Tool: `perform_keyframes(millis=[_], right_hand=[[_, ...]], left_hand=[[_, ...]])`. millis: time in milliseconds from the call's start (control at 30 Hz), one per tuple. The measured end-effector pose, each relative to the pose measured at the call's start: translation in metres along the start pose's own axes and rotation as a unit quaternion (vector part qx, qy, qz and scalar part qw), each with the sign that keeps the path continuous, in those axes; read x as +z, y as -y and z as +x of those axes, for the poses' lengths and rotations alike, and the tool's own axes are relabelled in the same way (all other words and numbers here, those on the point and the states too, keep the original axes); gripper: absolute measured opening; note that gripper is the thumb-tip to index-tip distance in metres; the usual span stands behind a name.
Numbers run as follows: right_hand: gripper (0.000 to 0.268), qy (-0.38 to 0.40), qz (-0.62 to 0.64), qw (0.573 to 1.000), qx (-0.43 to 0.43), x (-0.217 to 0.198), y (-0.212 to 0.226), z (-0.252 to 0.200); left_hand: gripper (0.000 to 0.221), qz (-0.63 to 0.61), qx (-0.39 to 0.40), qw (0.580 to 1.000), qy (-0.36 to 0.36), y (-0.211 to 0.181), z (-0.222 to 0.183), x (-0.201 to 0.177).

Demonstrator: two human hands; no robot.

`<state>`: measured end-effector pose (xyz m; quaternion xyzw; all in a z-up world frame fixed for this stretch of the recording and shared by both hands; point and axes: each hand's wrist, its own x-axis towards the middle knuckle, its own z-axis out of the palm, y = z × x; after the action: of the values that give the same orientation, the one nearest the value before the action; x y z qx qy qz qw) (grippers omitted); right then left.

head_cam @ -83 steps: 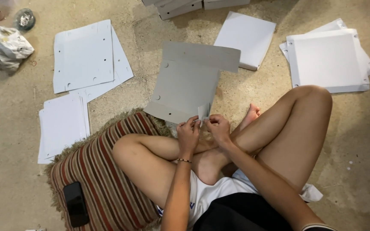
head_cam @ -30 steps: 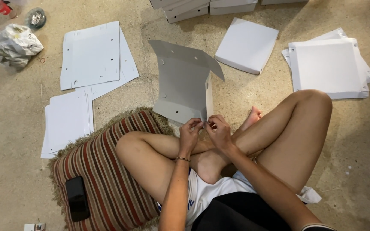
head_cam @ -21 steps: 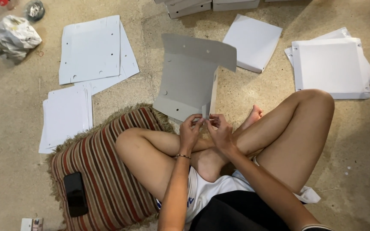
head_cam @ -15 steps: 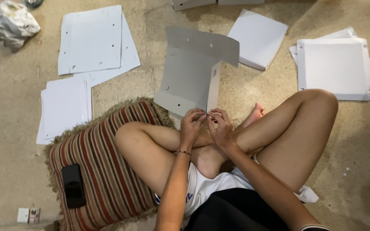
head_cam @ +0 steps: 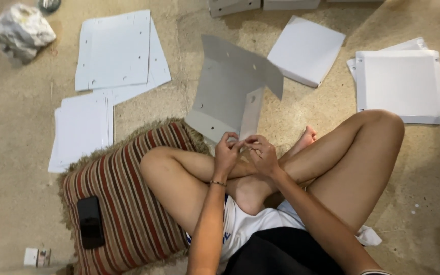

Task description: Assembling small white cardboard boxes by folding flat sheets and stacking them

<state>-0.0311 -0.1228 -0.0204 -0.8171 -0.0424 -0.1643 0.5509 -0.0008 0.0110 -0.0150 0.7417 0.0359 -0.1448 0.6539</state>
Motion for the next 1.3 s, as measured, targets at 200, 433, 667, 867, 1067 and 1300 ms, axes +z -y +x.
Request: perform_keyframes(millis=[200, 433, 667, 867, 1067, 1300], right_hand=[[0.048, -0.182, 0.106, 0.967, 0.145, -0.018, 0.003, 0.021], [0.045, -0.272, 0.042, 0.96, 0.059, -0.034, 0.006, 0.037], [0.036, -0.289, -0.021, 0.956, -0.045, -0.036, 0.007, 0.037], [0.022, -0.303, -0.061, 0.945, -0.106, -0.031, 0.003, 0.042], [0.013, -0.286, -0.052, 0.956, -0.046, -0.024, -0.016, 0.03], [0.018, -0.279, 0.104, 0.953, 0.05, -0.037, 0.01, 0.039]], left_hand=[[0.012, 0.092, -0.013, 0.995, 0.034, -0.027, -0.017, 0.009], [0.013, 0.18, 0.05, 0.964, 0.19, -0.051, -0.037, 0.034], [0.038, 0.228, 0.237, 0.943, -0.054, -0.103, -0.016, 0.051], [0.09, 0.37, 0.276, 0.887, -0.009, -0.204, -0.007, 0.112], [0.032, 0.483, 0.131, 0.865, 0.046, -0.191, 0.035, 0.114], [0.034, 0.348, 0.168, 0.922, 0.019, -0.154, 0.033, 0.043]])
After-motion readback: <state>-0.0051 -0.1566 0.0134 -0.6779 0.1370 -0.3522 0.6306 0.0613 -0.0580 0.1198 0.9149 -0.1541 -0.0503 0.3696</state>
